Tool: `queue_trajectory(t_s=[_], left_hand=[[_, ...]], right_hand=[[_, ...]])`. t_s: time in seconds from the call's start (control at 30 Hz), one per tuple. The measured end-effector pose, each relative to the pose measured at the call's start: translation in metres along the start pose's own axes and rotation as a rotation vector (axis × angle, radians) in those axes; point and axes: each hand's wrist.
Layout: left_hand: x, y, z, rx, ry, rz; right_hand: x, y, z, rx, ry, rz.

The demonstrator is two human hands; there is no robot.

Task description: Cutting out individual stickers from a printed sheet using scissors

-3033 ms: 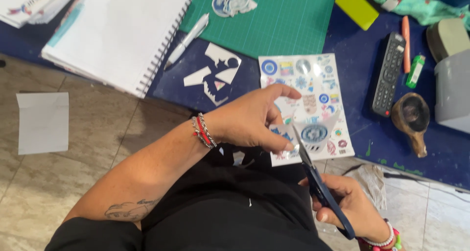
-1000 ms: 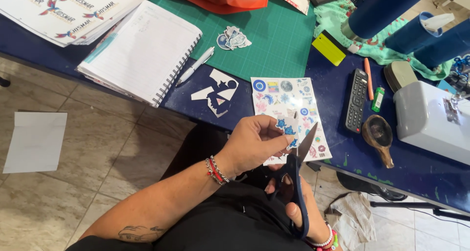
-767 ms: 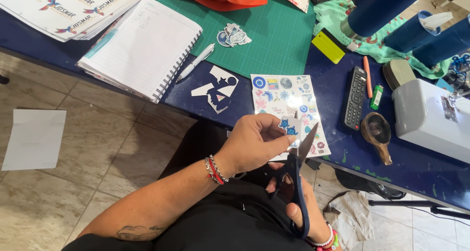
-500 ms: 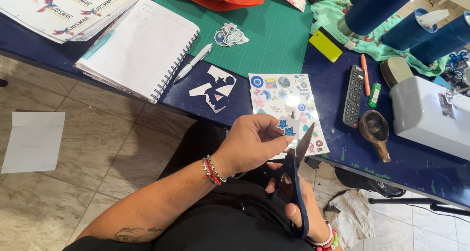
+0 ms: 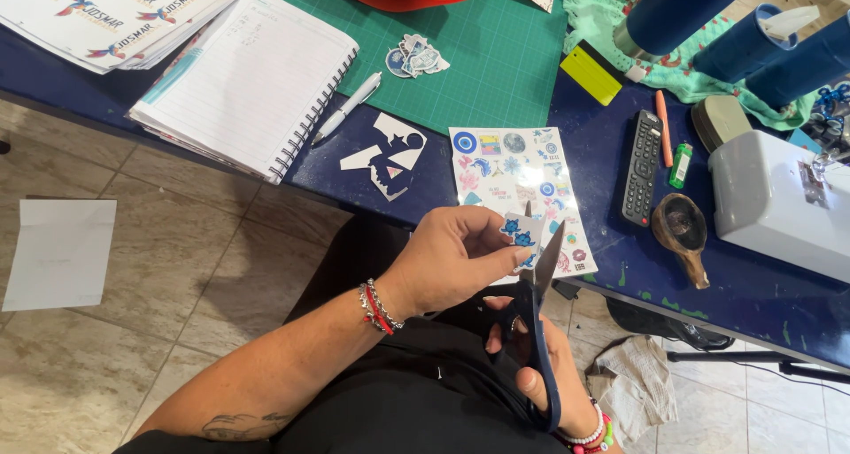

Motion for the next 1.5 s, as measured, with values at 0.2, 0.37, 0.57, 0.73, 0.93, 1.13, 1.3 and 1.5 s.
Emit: queue_trajectory(t_s=[0.2, 0.37, 0.57, 0.73, 0.93, 1.13, 1.3, 1.5], left_hand=[[-0.005, 0.009, 0.005, -0.211, -0.165, -0.008], [-0.006, 0.013, -0.002, -0.338, -0.152, -0.01], [-0.006, 0.017, -0.006, -0.398, -0.174, 0.01], [-0.008, 0.013, 0.002, -0.367, -0.179, -0.023], [-0.006, 0.002, 0.009, -0.224, -0.137, -0.077], [-0.004, -0.007, 0.011, -0.068, -0.025, -0.114], [-0.009, -0.008, 0.023, -0.055, -0.102, -0.102], [-0.012, -0.006, 0.024, -0.051, -0.092, -0.129]], right_hand=[[0.001, 0.002, 0.004, 0.01, -0.068, -0.015], [0.002, 0.005, 0.003, 0.019, -0.083, 0.015], [0.0, 0.005, 0.005, 0.04, -0.095, 0.015], [0.001, 0.005, 0.001, 0.003, -0.108, 0.007], [0.002, 0.005, -0.009, 0.005, -0.061, -0.035], [0.0, -0.001, -0.01, -0.079, -0.012, -0.078], [-0.001, -0.001, -0.013, -0.051, -0.009, -0.11], [0.001, 0.0, -0.014, -0.026, -0.017, -0.101]])
Point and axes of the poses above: each hand's wrist, its own x-axis away from the middle knuckle, its own y-axis out of the back of the hand, z = x × y, and after that the axes turned 5 degrees about -x, right-handed
